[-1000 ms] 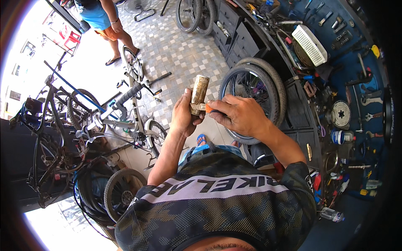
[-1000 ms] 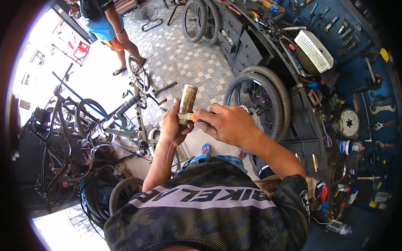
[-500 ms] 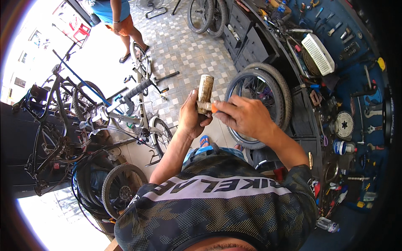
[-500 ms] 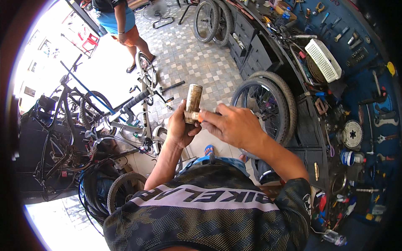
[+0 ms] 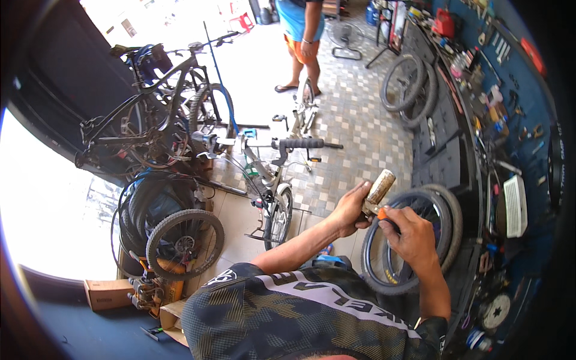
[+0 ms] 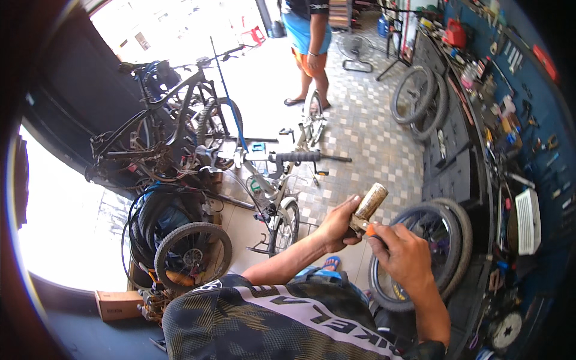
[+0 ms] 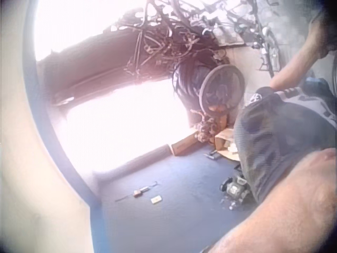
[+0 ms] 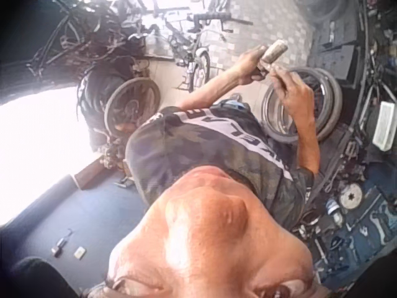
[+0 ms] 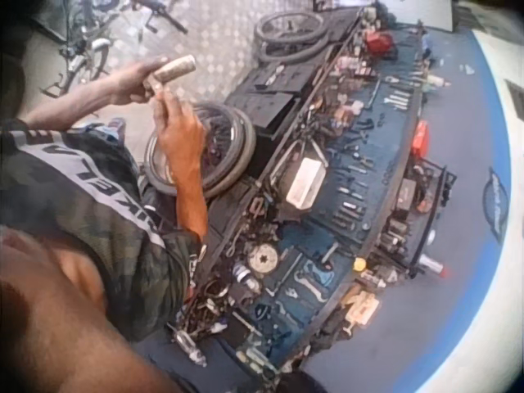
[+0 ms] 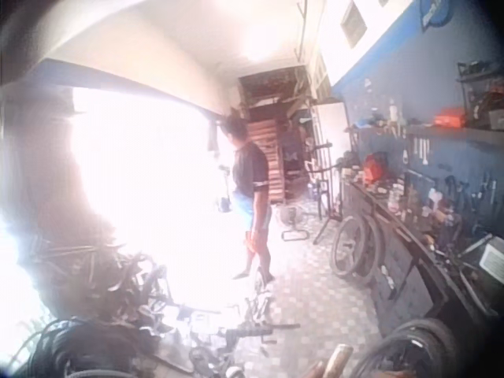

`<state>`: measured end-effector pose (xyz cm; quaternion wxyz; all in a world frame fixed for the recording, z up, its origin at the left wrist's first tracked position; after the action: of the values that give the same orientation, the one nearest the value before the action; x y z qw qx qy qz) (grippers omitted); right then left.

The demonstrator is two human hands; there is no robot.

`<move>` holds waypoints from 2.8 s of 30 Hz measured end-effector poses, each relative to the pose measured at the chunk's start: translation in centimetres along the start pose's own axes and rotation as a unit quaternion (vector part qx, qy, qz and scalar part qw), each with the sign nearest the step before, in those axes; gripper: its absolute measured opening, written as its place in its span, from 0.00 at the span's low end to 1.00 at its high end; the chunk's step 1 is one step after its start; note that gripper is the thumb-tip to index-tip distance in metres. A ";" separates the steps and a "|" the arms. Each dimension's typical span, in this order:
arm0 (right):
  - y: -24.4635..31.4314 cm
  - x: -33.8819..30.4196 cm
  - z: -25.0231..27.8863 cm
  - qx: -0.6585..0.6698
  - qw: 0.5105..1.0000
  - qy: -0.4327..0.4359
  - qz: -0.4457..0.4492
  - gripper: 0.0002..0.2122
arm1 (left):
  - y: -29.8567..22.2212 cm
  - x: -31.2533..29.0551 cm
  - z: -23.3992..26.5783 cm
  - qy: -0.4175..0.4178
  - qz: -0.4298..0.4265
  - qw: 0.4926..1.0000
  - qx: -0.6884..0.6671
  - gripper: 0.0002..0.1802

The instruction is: The person holds a cylindrical metal part and scrapes its surface with a small orange tool. After scraping, the person wipes the part with a dark cloth. The task is performed in a bicycle repair shop with multiple bicycles and tools visible.

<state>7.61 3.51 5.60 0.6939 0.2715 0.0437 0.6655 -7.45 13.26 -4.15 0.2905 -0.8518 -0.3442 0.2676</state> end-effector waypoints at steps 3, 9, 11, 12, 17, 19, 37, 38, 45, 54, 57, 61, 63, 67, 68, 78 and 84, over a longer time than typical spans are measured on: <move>-1.4 2.2 0.1 0.016 0.998 -0.023 -0.057 0.12 | -0.8 -0.1 0.6 -0.006 -0.027 1.000 -0.005 0.22; -0.7 2.7 -0.2 0.003 1.000 0.007 -0.016 0.12 | -1.1 -0.4 1.1 -0.032 -0.028 0.999 -0.031 0.23; -0.8 2.7 0.0 0.006 1.000 -0.019 -0.014 0.12 | -1.0 -0.1 1.6 -0.027 -0.027 0.999 -0.028 0.23; -0.3 2.4 -0.2 0.001 1.000 -0.007 0.017 0.12 | -0.6 0.0 1.6 -0.023 -0.021 0.999 -0.028 0.24; -1.7 3.2 0.0 0.006 1.000 -0.005 0.002 0.11 | -1.3 -0.2 1.4 -0.060 -0.031 0.998 0.000 0.27; -0.9 1.8 -0.1 -0.001 1.000 0.012 0.022 0.11 | -1.5 -0.3 1.4 -0.014 -0.026 0.999 -0.042 0.26; -3.3 1.5 0.2 -0.013 0.999 -0.014 -0.033 0.13 | -1.1 0.0 0.2 -0.043 -0.004 0.998 -0.040 0.25; -3.0 1.0 0.0 -0.022 1.000 -0.004 -0.020 0.13 | -0.9 -0.3 0.3 -0.036 0.002 0.999 -0.040 0.25; -3.4 1.5 0.3 0.002 0.999 -0.009 -0.039 0.13 | -1.2 -0.2 0.8 -0.025 0.023 0.999 -0.037 0.26; -1.7 -0.1 0.4 -0.018 1.000 0.002 -0.007 0.14 | -1.7 -0.2 0.5 -0.008 -0.011 1.000 0.015 0.25; -1.8 -0.1 0.2 -0.038 0.999 -0.006 0.016 0.14 | -2.0 -0.3 0.0 -0.006 -0.005 1.000 0.013 0.25; -1.9 -0.2 0.6 -0.034 0.999 -0.023 0.002 0.14 | -1.2 -0.6 0.3 0.007 0.035 0.999 -0.017 0.27; -1.8 -0.2 0.6 -0.041 0.999 -0.019 0.006 0.14 | -1.4 -0.5 0.5 0.004 0.038 0.998 -0.041 0.27; -1.8 -0.6 0.7 -0.030 0.999 -0.035 0.002 0.13 | -1.5 -0.7 -0.1 0.017 0.040 0.998 -0.035 0.27; -1.9 -0.5 0.8 -0.026 0.999 -0.043 0.001 0.12 | -1.6 -0.8 -0.3 0.017 0.041 0.999 -0.019 0.28; -1.2 -1.4 0.8 -0.013 1.000 0.001 -0.024 0.13 | -1.6 -1.0 -0.4 0.064 0.023 0.997 -0.028 0.31; -2.4 -0.5 1.2 -0.008 0.997 -0.036 -0.065 0.13 | -0.4 -0.8 -0.3 0.053 0.040 0.997 -0.036 0.29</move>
<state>10.23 2.70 5.37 0.7394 0.2863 0.0305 0.6086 -7.93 12.81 -3.42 0.2663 -0.8878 -0.3035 0.2209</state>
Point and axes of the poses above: each hand's wrist, its own x-axis towards the middle knuckle, its own z-axis out of the back of the hand, y = z × x, the point moved 3 cm from there along x, towards the middle knuckle, and after that the axes turned 14 degrees about -z, right-handed, at the moved point
